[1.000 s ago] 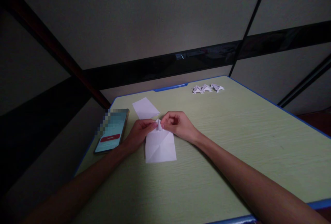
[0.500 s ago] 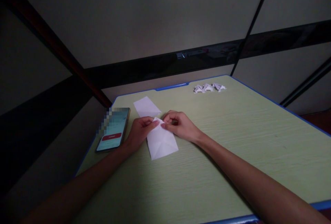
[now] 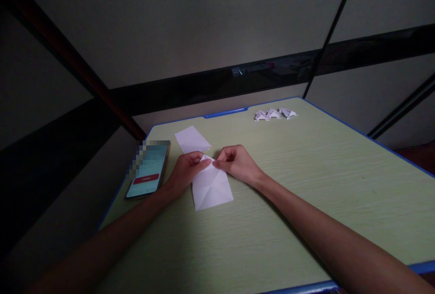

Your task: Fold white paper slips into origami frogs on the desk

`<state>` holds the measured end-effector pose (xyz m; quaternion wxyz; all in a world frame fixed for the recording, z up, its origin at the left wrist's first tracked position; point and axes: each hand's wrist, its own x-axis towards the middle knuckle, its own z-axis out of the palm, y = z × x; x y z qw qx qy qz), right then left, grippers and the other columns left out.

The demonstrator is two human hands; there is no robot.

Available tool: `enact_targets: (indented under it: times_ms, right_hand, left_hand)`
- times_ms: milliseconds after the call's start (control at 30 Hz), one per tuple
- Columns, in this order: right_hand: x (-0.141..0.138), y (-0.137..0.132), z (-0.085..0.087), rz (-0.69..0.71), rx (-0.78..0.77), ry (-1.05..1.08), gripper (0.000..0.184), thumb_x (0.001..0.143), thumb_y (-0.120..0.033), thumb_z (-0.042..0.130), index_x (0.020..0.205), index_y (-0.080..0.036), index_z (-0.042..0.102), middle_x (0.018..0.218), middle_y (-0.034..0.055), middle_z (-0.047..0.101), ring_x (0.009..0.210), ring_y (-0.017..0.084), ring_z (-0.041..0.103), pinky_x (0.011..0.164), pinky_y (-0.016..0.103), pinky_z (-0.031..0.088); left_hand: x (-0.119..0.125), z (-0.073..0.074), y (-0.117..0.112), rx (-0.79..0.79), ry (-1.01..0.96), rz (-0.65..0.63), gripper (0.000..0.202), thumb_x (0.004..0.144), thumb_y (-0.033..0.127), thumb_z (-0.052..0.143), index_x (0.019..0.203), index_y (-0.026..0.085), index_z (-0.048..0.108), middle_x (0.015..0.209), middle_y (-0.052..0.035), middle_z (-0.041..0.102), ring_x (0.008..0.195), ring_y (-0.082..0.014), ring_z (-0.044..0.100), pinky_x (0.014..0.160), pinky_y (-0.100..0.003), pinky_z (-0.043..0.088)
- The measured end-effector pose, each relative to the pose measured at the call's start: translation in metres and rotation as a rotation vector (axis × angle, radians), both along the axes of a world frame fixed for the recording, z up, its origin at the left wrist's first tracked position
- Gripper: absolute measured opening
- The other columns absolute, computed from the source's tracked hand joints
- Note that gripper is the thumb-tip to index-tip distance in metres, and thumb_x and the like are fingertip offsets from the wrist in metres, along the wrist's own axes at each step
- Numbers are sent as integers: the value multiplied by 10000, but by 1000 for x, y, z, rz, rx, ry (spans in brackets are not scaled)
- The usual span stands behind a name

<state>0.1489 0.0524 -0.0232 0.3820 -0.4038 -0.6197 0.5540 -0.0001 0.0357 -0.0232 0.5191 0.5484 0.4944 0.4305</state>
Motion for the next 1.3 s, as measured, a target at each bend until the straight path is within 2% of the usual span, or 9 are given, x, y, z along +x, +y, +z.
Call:
enact_targets:
  times_ms: [200, 400, 600, 900, 1000, 1067, 1133, 1233, 1300]
  right_hand:
    - [-2, -1, -2, 23, 1, 45, 170, 559, -170, 615, 529, -137, 452, 479, -46, 457, 431, 47, 382, 423, 196, 266]
    - [-6, -2, -3, 112, 6, 149, 175, 632, -173, 581, 757, -150, 459, 527, -51, 486, 443, 53, 397, 428, 188, 275]
    - [-7, -4, -1, 115, 89, 149, 127, 663, -196, 575, 708, -144, 468, 490, -68, 421, 419, 38, 327, 394, 172, 210]
    - [-4, -5, 0, 80, 30, 127, 188, 698, -307, 550, 782, -162, 465, 414, -95, 394, 343, 37, 308, 343, 162, 215]
    - [-4, -4, 2, 92, 11, 140, 368, 595, -217, 648, 905, -164, 457, 454, -98, 437, 381, 42, 371, 369, 160, 254]
    - [-3, -2, 2, 49, 5, 164, 495, 518, -149, 688, 945, -168, 439, 478, -96, 470, 410, 50, 416, 389, 162, 290]
    - [-1, 1, 2, -84, 0, 219, 539, 500, -149, 694, 966, -176, 425, 500, -82, 511, 425, 66, 456, 406, 176, 332]
    - [5, 7, 3, -318, -31, 345, 562, 510, -204, 694, 996, -194, 414, 588, -44, 578, 461, 97, 515, 436, 222, 394]
    - [7, 9, 4, -398, -60, 417, 541, 514, -221, 693, 984, -194, 426, 623, -29, 595, 473, 102, 529, 451, 239, 412]
  left_hand:
    - [-1, 0, 1, 17, 44, -9, 190, 580, 262, 562, 487, 131, 461, 424, 61, 410, 398, -45, 335, 386, -175, 206]
    - [0, -2, 1, 67, 86, -6, 250, 629, 323, 503, 476, 140, 429, 438, 56, 361, 416, -52, 306, 395, -191, 194]
    - [-1, -3, 1, 194, 166, 65, 313, 668, 328, 471, 437, 150, 357, 431, 59, 277, 434, -53, 255, 397, -196, 175]
    - [-1, -1, -1, 272, 194, 163, 276, 674, 313, 497, 467, 139, 441, 435, 57, 346, 435, -58, 294, 394, -183, 213]
    - [-5, 2, -1, 289, 182, 279, 238, 696, 302, 482, 525, 137, 484, 461, 52, 401, 440, -62, 337, 398, -179, 245]
    - [-7, 3, -1, 287, 156, 321, 214, 710, 295, 475, 563, 140, 489, 476, 52, 429, 439, -61, 371, 397, -173, 263]
    - [-8, 3, -1, 270, 109, 289, 195, 720, 295, 472, 593, 148, 475, 465, 56, 448, 422, -61, 407, 393, -167, 286]
    - [-6, -1, -2, 210, 36, 97, 171, 716, 288, 483, 612, 157, 448, 426, 58, 488, 377, -64, 445, 391, -167, 329]
    - [-3, -3, -3, 167, 29, -19, 162, 688, 254, 514, 583, 155, 439, 412, 55, 504, 348, -55, 437, 374, -161, 325]
